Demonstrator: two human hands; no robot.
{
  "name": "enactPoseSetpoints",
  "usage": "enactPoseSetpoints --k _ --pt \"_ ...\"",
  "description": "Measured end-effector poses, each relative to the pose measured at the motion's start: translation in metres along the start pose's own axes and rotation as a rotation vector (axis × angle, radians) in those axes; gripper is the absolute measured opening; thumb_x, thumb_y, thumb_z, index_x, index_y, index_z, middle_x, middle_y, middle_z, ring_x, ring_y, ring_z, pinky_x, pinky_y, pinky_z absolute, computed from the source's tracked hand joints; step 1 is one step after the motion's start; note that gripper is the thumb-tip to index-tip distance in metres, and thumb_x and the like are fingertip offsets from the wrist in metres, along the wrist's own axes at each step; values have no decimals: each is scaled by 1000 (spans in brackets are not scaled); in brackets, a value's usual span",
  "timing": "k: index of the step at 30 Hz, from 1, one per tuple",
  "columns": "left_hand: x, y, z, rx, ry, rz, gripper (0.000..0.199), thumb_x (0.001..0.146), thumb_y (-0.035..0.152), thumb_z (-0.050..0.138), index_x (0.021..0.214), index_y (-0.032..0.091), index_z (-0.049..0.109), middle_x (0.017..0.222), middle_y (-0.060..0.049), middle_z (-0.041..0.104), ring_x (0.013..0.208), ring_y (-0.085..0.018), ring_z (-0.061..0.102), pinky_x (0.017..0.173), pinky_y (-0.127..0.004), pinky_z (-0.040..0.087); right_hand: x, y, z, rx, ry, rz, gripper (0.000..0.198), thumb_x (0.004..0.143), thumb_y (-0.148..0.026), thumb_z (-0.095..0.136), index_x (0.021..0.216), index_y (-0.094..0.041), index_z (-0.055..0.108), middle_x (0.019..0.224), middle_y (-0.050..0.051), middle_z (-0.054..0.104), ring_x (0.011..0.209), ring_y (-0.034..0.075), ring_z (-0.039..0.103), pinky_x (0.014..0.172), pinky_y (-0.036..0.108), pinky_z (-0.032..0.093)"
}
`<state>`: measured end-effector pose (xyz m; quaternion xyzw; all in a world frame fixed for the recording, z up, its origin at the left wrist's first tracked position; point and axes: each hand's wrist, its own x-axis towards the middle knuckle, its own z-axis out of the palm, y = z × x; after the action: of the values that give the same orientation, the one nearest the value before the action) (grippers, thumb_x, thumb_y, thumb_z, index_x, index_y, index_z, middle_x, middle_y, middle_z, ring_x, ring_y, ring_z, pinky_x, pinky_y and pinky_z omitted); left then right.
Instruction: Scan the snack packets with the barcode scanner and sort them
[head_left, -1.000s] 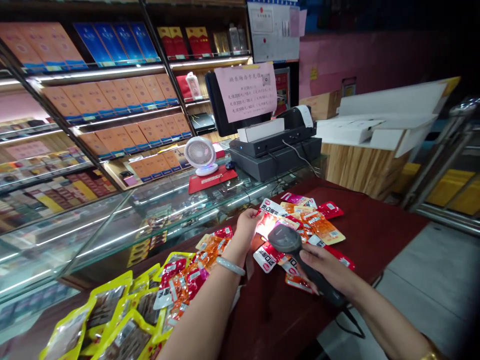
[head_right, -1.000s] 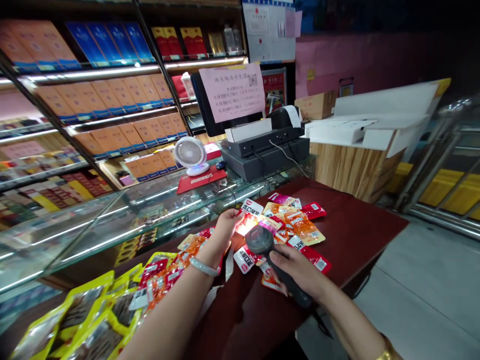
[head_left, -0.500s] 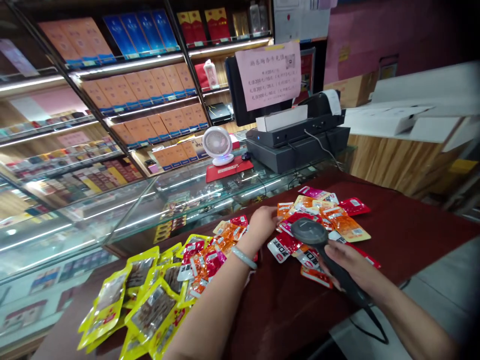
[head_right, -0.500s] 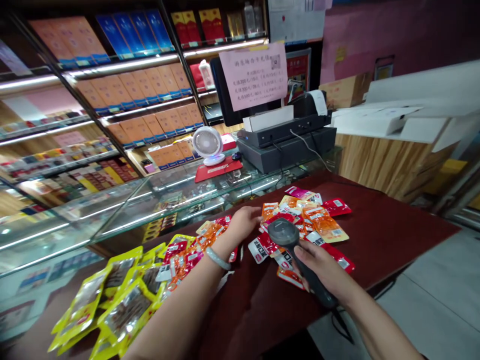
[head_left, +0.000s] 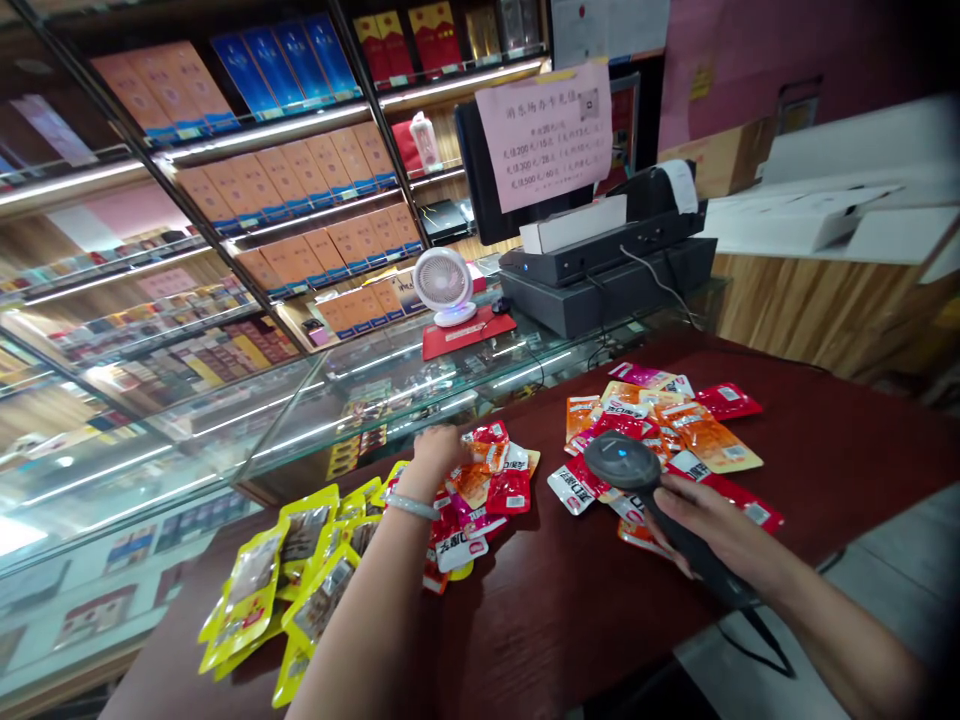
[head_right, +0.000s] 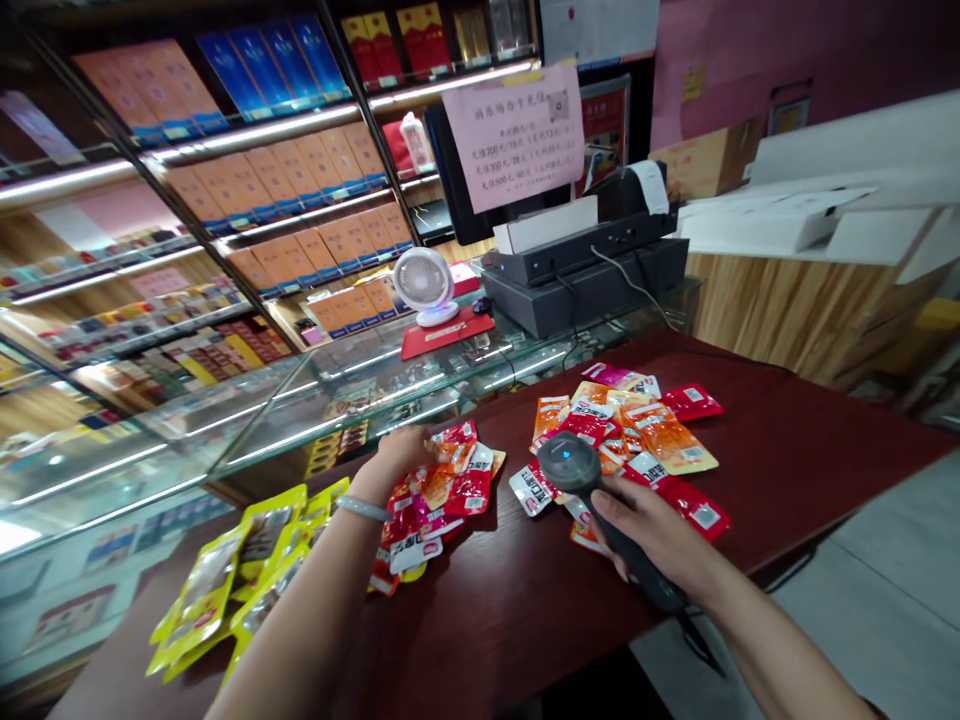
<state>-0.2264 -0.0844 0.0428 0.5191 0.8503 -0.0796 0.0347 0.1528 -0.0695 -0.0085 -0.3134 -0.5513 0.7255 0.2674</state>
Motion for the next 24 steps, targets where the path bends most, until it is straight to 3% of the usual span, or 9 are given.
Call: enactPoseSetpoints --k 4,7,10,14,18,24 --pt "-2 -9 5 -178 13 -54 46 65 39 77 104 17 70 109 -17 72 101 -33 66 83 -37 48 -1 0 6 22 -12 11 49 81 -62 67 101 -18 58 56 -4 56 38 9 52 36 18 40" --pt "-6 -14 9 -267 8 -4 25 76 33 67 95 18 72 97 -11 75 89 -25 68 75 -30 47 -2 1 12 56 -60 10 44 84 -59 66 98 -18 57 59 -5 56 41 7 51 37 16 40" --pt "-13 -11 13 -370 62 25 24 85 33 55 95 18 70 90 -7 74 82 -20 67 68 -26 45 -3 7 17 54 -97 21 41 88 -57 63 99 -18 55 61 -5 56 41 6 50 37 15 40" --pt "-25 9 17 -874 106 41 26 84 41 56 83 16 65 64 -1 66 59 -14 62 54 -21 40 -2 13 23 61 -130 -11 41 89 -56 61 103 -18 53 61 -6 56 39 5 48 37 15 40" --pt "-39 40 19 -1217 8 78 30 79 47 63 78 17 60 48 4 54 41 -11 53 43 -20 34 -2 5 34 88 -153 -52 48 86 -60 63 106 -17 52 61 -5 58 39 6 51 36 15 37" --pt "-54 71 21 -1475 -193 107 42 78 59 62 81 19 54 49 1 59 47 -18 63 49 -27 49 -2 -4 45 126 -161 -70 51 83 -63 65 101 -17 53 60 -5 59 39 6 51 36 15 39"
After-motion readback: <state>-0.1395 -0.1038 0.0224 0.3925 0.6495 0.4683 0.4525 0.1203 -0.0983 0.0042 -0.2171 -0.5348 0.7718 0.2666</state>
